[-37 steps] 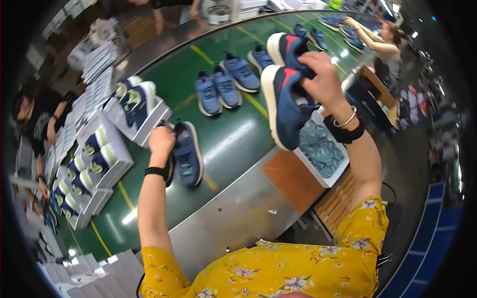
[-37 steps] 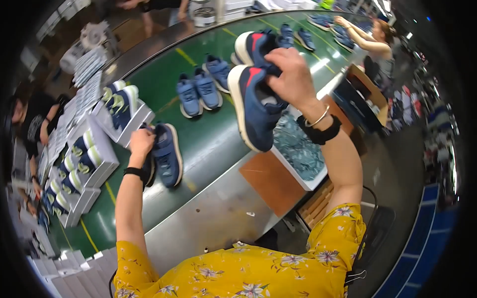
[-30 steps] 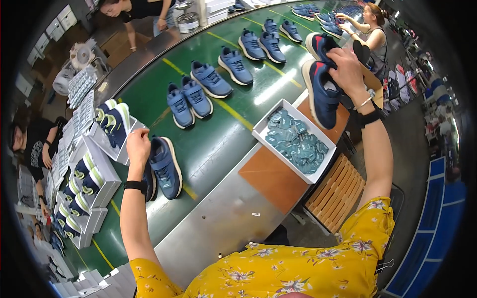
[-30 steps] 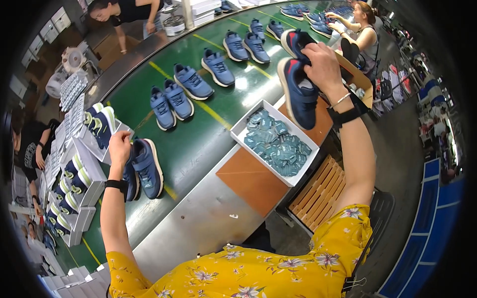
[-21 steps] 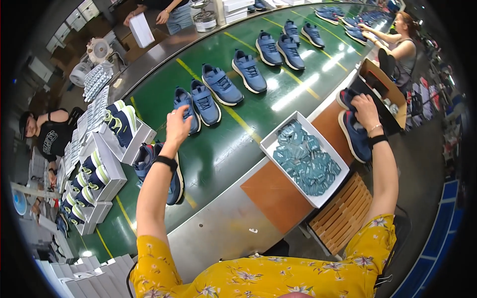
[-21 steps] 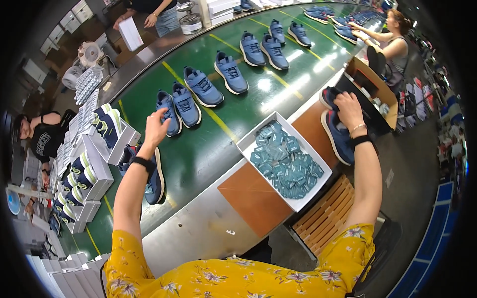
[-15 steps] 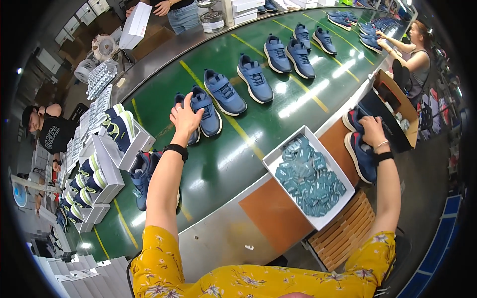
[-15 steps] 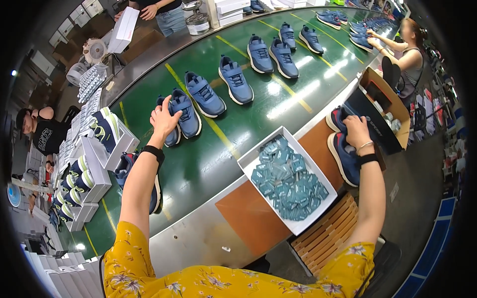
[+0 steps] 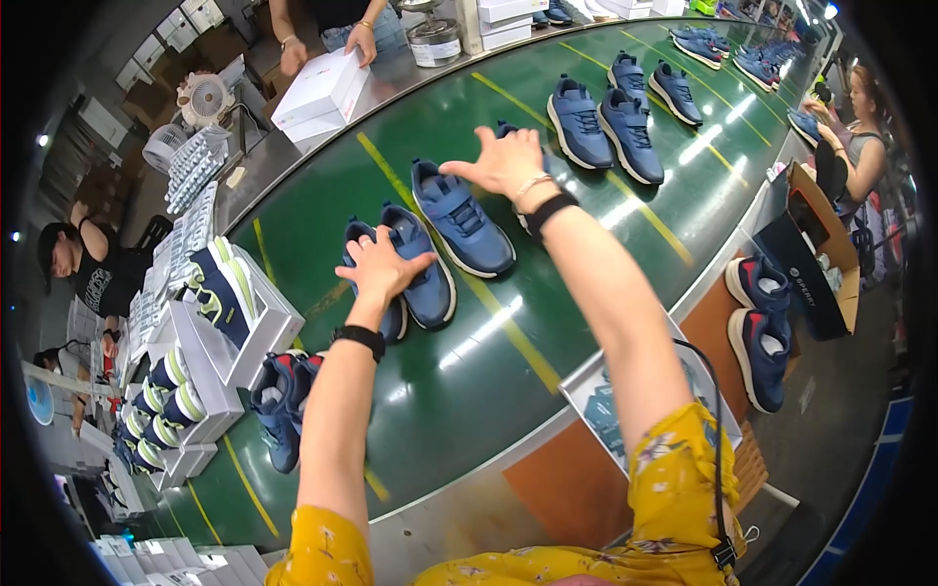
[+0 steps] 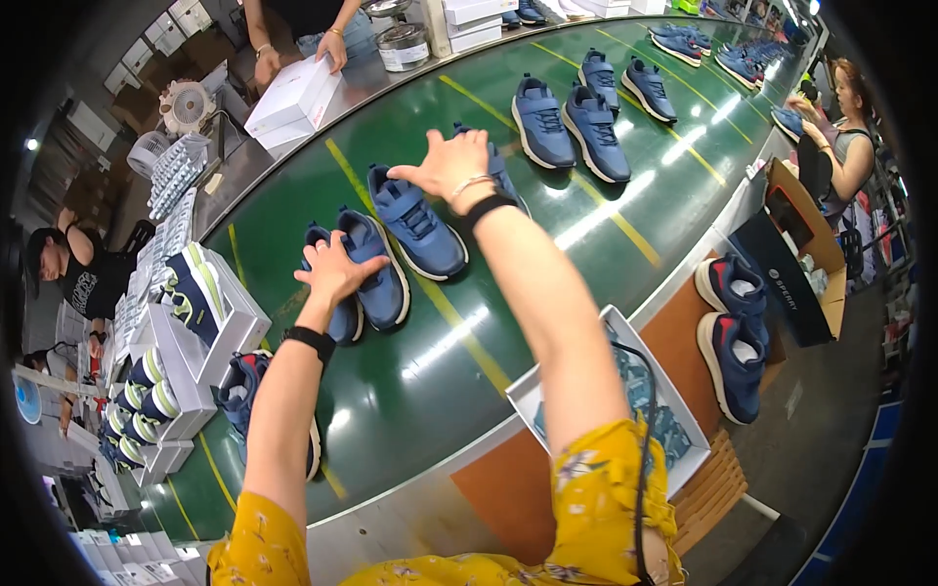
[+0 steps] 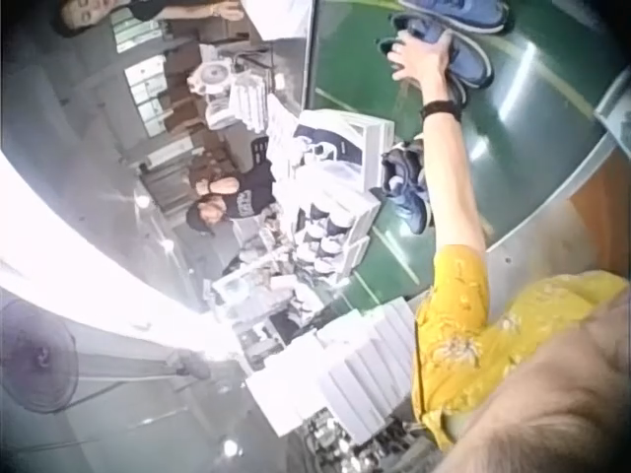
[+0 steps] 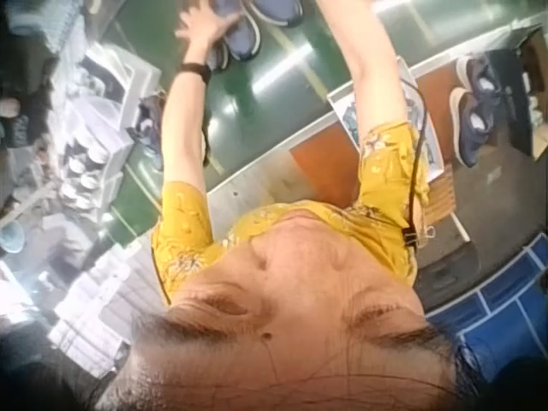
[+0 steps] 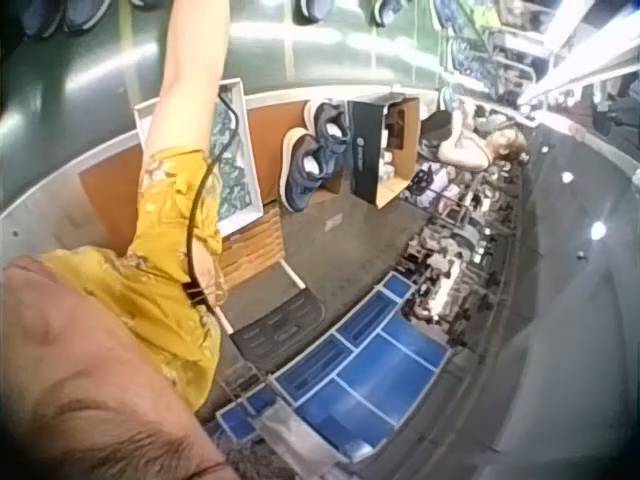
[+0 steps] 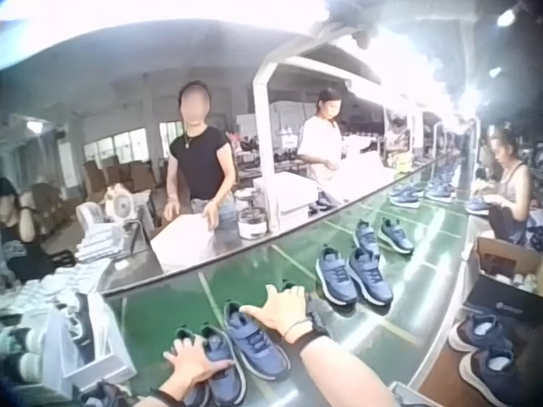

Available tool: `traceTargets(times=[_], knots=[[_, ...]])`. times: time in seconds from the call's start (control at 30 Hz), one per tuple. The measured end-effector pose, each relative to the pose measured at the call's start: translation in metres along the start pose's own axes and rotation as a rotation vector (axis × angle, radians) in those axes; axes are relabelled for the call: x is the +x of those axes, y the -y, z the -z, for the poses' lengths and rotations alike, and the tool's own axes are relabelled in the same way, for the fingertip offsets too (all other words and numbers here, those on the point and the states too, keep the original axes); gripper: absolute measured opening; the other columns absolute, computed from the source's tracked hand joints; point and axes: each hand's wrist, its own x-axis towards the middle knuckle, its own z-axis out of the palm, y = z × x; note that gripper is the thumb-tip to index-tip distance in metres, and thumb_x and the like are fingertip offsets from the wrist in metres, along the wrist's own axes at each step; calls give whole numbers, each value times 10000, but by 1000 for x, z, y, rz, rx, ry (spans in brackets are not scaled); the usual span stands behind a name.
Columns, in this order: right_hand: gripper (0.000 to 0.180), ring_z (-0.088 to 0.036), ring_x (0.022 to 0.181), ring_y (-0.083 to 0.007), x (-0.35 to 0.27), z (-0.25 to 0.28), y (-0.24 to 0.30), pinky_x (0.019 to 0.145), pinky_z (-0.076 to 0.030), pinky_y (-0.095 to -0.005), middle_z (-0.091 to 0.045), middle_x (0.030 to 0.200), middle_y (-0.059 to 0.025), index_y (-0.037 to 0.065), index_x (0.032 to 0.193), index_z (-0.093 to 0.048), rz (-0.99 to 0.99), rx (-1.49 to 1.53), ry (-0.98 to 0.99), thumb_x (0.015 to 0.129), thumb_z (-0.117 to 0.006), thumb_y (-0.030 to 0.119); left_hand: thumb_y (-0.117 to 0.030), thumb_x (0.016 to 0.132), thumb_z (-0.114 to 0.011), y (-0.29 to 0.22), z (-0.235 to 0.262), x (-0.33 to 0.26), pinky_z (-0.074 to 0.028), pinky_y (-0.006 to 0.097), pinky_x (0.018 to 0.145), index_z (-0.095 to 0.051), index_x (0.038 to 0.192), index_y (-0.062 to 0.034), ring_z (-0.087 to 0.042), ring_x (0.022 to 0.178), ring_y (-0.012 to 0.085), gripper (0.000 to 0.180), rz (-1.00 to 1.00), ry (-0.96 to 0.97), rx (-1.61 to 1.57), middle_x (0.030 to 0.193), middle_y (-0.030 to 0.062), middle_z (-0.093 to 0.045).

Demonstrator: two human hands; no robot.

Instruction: Tying laces on shoes and placing them into boxes or onto a conveyor belt.

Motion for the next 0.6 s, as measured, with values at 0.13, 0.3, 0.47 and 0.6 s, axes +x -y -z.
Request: traceTargets(times=[0.13,0.3,0.47,0.6], knots=[[809,-543,1331,-311,33,-11,39,1137,-232,-558,-627,1390,-76,186,1305,-683,-153,5,375,809,-511,801,-578,666,-830,-2,-4,0,-213,748,1050,-489,1407,-72,-344,1387,383,960,15,-28,-20,1410,219,-492],[388,-646,1202,-292,47,-38,34,1094,-340,-462,-695,1264,-123,168,1153,-760,-125,12,367,879,-595,389,-492,639,-849,-6,-4,-2,-204,721,1056,-523,1368,-50,-373,1354,364,913,35,-73,-61,1367,198,-529],[255,-736,909,-293,-8,-18,35,804,-520,-409,-759,925,-142,98,873,-782,-51,70,58,791,-637,291,-461,600,-865,25,3,-19,-227,607,1074,-623,1186,-91,-427,1293,311,735,-31,-228,-224,1248,132,-612],[318,-703,791,-367,-69,46,-1,758,-556,-448,-708,798,-189,109,884,-786,139,382,-33,764,-648,369,-367,602,-890,44,35,-81,-321,453,1062,-634,1079,-101,-446,1230,309,603,-235,-396,-500,1124,111,-611]])
